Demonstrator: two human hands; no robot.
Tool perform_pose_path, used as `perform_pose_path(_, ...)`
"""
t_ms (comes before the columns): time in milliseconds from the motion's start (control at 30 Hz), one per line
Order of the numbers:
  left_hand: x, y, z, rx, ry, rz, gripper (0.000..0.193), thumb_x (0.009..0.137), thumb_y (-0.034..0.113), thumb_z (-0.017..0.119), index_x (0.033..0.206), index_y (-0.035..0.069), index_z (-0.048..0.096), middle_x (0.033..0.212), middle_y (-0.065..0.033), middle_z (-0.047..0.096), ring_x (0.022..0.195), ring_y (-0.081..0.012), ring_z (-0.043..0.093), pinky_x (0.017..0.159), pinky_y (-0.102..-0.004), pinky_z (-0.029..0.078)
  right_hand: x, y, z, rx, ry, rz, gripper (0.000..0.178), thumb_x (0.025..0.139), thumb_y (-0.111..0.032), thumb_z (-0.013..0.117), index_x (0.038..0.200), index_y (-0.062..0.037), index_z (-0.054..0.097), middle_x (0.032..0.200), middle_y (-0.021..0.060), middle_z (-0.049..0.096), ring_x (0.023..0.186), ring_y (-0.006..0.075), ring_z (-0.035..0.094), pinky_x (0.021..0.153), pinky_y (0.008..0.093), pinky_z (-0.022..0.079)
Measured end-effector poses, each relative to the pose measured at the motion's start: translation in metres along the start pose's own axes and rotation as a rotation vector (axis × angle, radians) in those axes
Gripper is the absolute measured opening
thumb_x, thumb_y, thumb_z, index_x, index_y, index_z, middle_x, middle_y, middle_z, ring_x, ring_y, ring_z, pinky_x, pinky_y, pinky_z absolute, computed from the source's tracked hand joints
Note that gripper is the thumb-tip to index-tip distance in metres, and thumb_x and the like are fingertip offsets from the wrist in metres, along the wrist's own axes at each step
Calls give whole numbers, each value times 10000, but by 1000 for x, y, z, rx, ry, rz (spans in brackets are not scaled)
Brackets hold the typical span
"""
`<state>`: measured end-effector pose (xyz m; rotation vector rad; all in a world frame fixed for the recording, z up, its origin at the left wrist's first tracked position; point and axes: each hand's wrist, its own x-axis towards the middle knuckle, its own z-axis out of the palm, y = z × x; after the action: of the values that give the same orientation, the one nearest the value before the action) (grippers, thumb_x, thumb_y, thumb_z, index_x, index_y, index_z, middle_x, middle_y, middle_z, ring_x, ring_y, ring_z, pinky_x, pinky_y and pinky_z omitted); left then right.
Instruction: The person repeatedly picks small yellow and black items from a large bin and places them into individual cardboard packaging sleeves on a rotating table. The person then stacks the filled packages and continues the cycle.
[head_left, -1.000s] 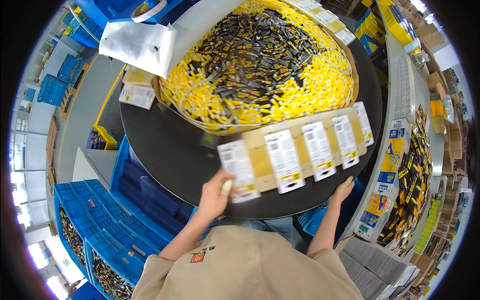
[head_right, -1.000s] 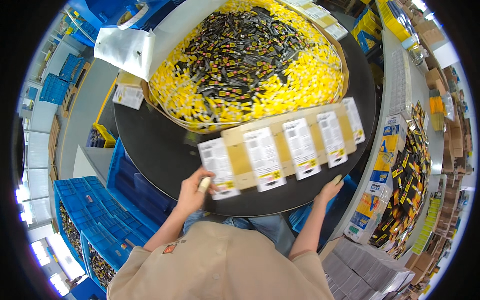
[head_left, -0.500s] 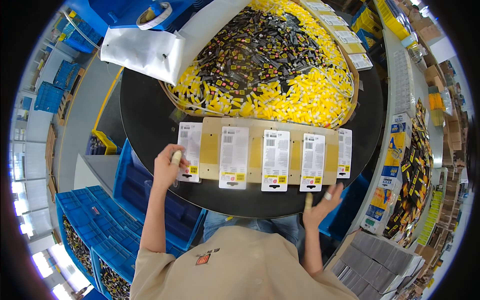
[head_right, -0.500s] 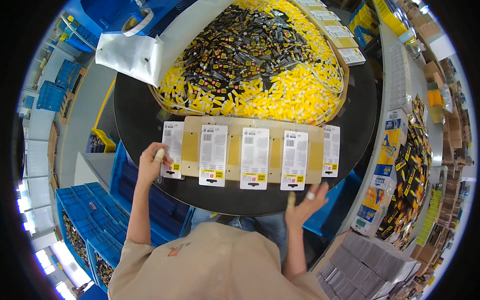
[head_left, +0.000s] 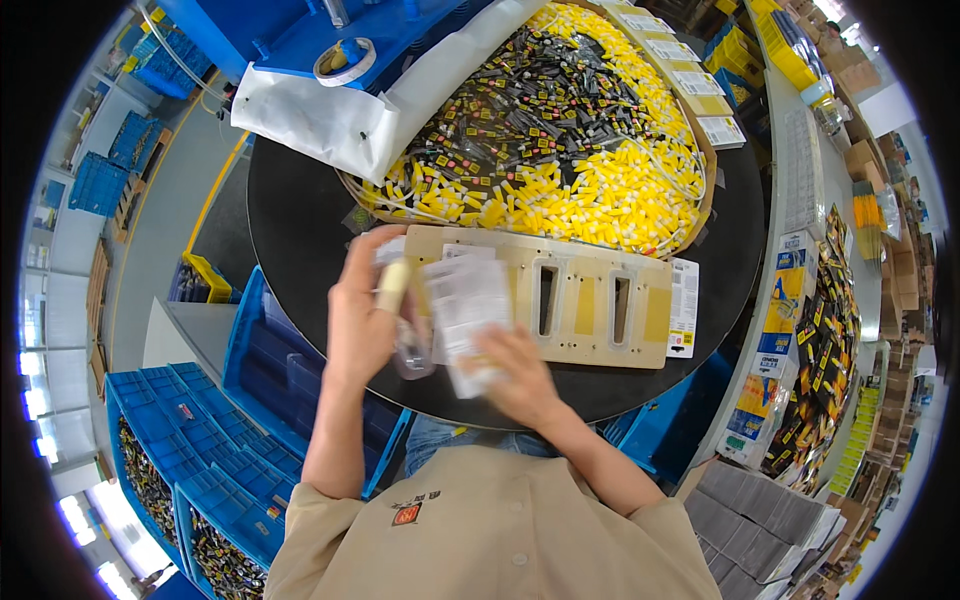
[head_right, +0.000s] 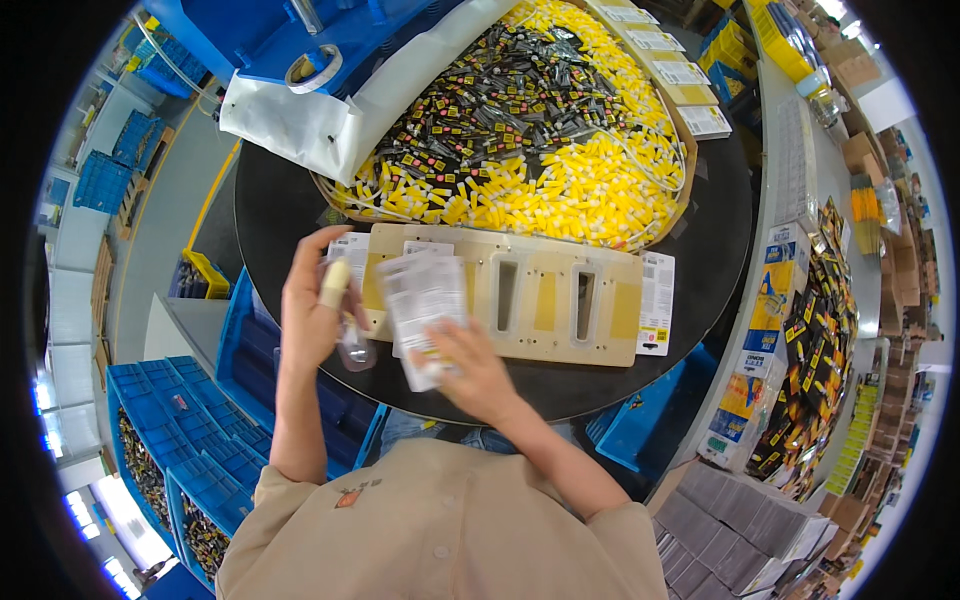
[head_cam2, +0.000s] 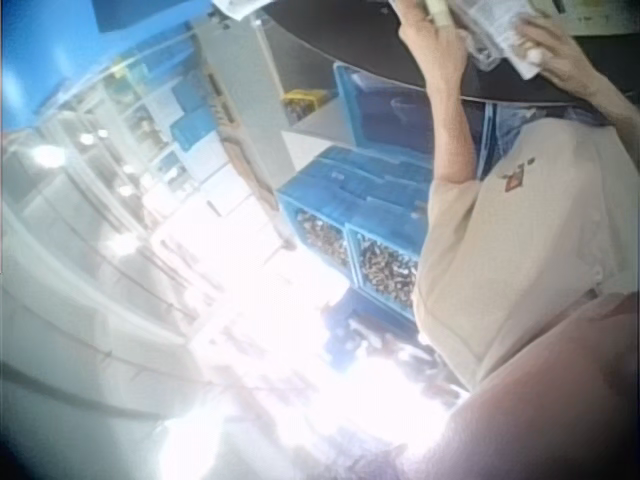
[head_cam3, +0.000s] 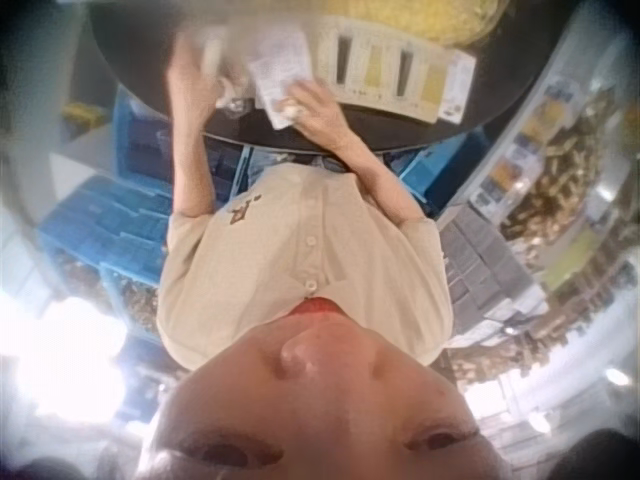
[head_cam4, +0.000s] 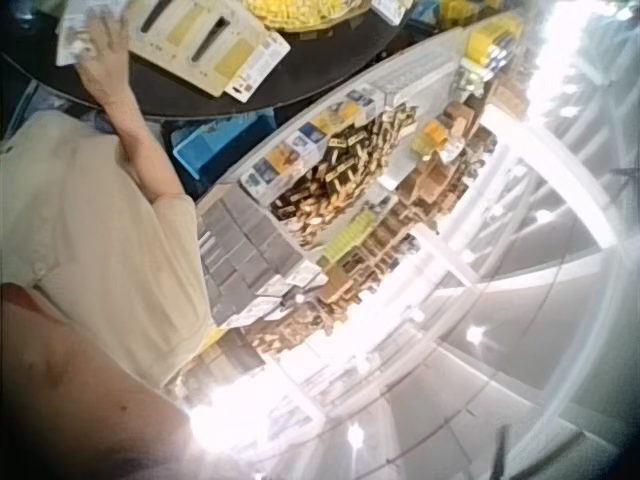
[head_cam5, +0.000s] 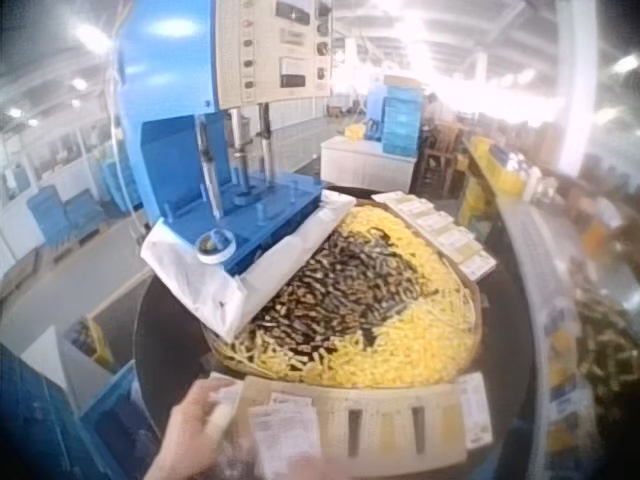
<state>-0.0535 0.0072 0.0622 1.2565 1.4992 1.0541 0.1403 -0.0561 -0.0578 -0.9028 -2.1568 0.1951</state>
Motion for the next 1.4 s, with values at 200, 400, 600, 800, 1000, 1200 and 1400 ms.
perform_pose_path(200, -1, 26, 50, -134, -394, 148, 370, 953, 84, 451, 1317, 49, 395, 965, -62, 550, 831, -107, 565, 653, -226, 476, 16, 35, -1, 89, 80, 211, 286, 745, -75, 665, 1022, -21, 617, 996, 131, 622, 909, 288, 617, 764, 397, 510)
perform_pose_path(400, 3, 4, 123, -349, -755, -16, 648, 882, 40, 573, 1413, 101, 206, 1100, -113, 528, 952, -217, 596, 725, -316, 539, -53, 167, -174, 323, 1071, 965, 301, 894, -130, 602, 1149, 5, 517, 1114, 119, 565, 939, 220, 610, 717, 329, 597)
perform_pose_path(600, 10, -43, 217, 187, -704, 260, 567, 798, 14, 627, 1285, 66, 341, 815, -163, 625, 812, -341, 633, 696, -412, 505, -65, 240, -249, -197, 1422, 730, 265, 896, -157, 539, 1097, 14, 550, 984, 141, 594, 886, 248, 604, 770, 347, 521)
perform_pose_path(800, 14, -45, 239, 580, -568, 309, 583, 780, 175, 697, 1222, 26, 348, 796, -221, 621, 733, -429, 603, 616, -480, 480, 68, 290, -92, 161, 172, 506, 301, 853, -79, 608, 1154, -70, 611, 1033, 76, 646, 894, 166, 630, 753, 281, 501)
perform_pose_path(1000, 22, -39, 226, 712, -559, 71, 672, 768, 236, 725, 1223, -27, 306, 780, -219, 624, 735, -419, 613, 626, -462, 493, 146, 306, -36, -365, -346, 505, 182, 830, -185, 651, 954, -55, 617, 982, 106, 564, 1011, 299, 527, 828, 413, 460)
perform_pose_path(1200, 26, -50, 166, 163, -498, 114, 624, 780, 204, 718, 1246, 38, 336, 749, -175, 636, 746, -372, 632, 686, -418, 500, 101, 246, -92, 270, 102, 622, 163, 889, -95, 567, 1045, -51, 582, 766, 79, 583, 597, 173, 565, 579, 281, 456)
perform_pose_path(1400, 38, -51, 142, 632, -471, 135, 592, 761, 210, 734, 1231, 105, 389, 707, -186, 620, 720, -382, 622, 640, -443, 487, 17, 153, -125, 326, -104, 740, 201, 835, -40, 616, 1036, -51, 632, 742, 73, 561, 599, 139, 533, 565, 261, 426)
